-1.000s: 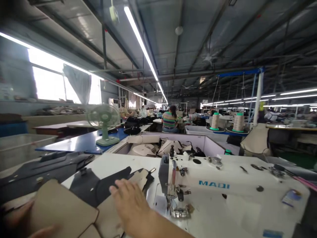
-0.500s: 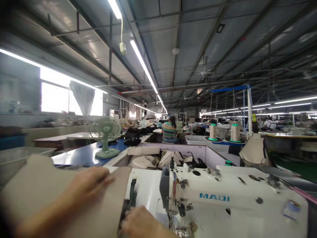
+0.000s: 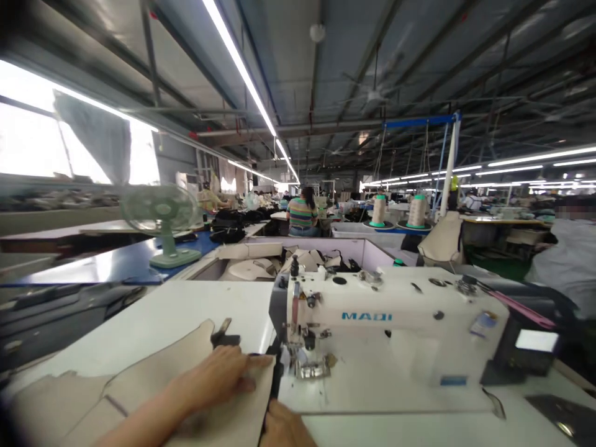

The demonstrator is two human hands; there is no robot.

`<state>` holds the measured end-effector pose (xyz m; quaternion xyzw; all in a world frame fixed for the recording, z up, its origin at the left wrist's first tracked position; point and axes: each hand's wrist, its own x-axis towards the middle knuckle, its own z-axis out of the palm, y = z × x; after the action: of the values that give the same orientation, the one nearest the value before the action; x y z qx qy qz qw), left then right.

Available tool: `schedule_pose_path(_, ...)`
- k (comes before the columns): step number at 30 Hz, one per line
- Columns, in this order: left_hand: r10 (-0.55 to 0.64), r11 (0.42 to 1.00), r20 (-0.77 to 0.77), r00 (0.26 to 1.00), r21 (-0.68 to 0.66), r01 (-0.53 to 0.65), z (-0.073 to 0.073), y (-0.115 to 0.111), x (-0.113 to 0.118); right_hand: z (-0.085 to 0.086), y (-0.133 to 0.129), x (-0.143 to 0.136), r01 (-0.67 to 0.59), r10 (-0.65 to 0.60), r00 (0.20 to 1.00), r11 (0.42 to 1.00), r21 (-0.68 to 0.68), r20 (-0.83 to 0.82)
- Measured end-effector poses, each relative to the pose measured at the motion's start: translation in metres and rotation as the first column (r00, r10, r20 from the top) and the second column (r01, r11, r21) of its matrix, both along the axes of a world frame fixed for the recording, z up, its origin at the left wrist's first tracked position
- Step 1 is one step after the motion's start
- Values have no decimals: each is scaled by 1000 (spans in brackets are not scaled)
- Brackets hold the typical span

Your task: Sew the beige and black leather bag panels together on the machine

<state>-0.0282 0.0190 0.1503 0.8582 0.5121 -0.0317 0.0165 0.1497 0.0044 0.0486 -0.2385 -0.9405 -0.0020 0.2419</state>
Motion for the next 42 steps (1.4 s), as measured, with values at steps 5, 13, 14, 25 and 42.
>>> schedule_pose_path(5, -67, 998, -40, 997, 0, 67, -26, 3, 7, -25, -2, 12, -45, 42, 998, 997, -60, -54)
schedule_pose_path(13, -157, 981, -175, 972, 84, 174, -43, 8, 13, -15, 4, 21, -56, 55, 998, 998, -24, -43)
schedule_pose_path(14, -165, 980, -176, 970, 83, 182, -43, 10, 15, -14, 7, 22, -67, 66, 997, 998, -17, -38)
schedule_pose_path(25, -317, 943, -230, 920, 29, 332, -10, 10, 41, -51, 17, 31, -14, 26, 981, 998, 62, -194)
schedule_pose_path(42, -363, 925, -94, 927, 82, 371, -52, 26, 23, 6, 40, 69, 451, -454, 891, 876, -172, 23)
